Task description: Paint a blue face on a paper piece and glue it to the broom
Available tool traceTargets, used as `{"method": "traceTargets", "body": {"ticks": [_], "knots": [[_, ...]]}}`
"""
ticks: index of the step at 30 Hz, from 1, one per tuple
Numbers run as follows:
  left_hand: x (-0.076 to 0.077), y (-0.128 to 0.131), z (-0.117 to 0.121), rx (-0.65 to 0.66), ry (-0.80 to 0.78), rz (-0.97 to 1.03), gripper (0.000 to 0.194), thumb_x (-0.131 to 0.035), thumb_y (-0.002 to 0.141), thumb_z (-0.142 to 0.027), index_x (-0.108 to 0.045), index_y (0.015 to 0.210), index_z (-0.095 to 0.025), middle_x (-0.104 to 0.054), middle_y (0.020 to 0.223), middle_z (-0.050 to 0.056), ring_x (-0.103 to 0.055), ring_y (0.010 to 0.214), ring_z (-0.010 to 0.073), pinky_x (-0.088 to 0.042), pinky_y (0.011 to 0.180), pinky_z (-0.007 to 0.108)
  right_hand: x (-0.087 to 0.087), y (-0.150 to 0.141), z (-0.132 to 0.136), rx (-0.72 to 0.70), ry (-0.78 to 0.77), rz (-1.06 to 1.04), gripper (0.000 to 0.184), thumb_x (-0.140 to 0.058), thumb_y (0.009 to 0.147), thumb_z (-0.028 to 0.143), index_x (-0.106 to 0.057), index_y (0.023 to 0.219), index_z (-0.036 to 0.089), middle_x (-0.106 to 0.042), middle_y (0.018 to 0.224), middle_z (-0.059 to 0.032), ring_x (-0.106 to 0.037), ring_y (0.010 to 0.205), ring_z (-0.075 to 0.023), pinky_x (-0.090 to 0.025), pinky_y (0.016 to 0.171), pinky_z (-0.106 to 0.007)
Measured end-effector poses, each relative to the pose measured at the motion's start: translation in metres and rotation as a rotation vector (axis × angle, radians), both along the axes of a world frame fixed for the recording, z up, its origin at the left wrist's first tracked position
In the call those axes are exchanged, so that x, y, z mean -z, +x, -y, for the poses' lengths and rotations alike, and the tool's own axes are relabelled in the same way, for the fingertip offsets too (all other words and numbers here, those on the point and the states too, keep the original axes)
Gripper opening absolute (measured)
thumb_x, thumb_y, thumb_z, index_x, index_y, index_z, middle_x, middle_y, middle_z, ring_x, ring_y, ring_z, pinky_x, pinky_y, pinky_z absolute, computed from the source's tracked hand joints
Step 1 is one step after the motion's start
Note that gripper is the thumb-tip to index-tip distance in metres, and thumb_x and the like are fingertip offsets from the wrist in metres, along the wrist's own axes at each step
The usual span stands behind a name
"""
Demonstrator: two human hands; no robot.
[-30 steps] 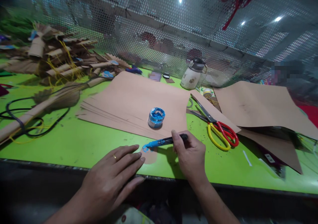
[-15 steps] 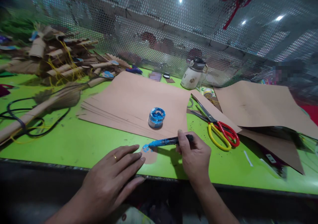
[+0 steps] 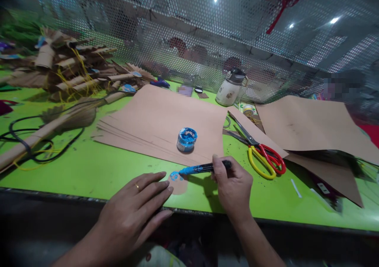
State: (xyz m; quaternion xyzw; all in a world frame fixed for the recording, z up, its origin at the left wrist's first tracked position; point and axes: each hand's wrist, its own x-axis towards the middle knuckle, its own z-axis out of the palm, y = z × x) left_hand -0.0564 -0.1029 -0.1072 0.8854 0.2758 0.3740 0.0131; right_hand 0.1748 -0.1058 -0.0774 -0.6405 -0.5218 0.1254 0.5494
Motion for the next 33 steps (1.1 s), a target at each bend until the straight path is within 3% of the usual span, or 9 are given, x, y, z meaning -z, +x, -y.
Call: {"method": "traceTargets", "body": {"ticks": [33], "knots": [[0.0001,0.0006,-0.0009,0.015,0.002,-0.017,0.024,-0.060,0.093,-0.024,-0.067,0.113,-0.013,-0.071,0.105,0.008,-0.062,0.108,0.0297,-0.055,0.090,0.048,-0.0032,-0.0032,0.0022,0.012,0.036,0.092,0.037,-0.066,0.086,0.039,-0.059,0.057,0.018,-0.050,0.045,0.0043,-0.043,0.041,-0.0087,-0.036,0.040,-0.020]]}}
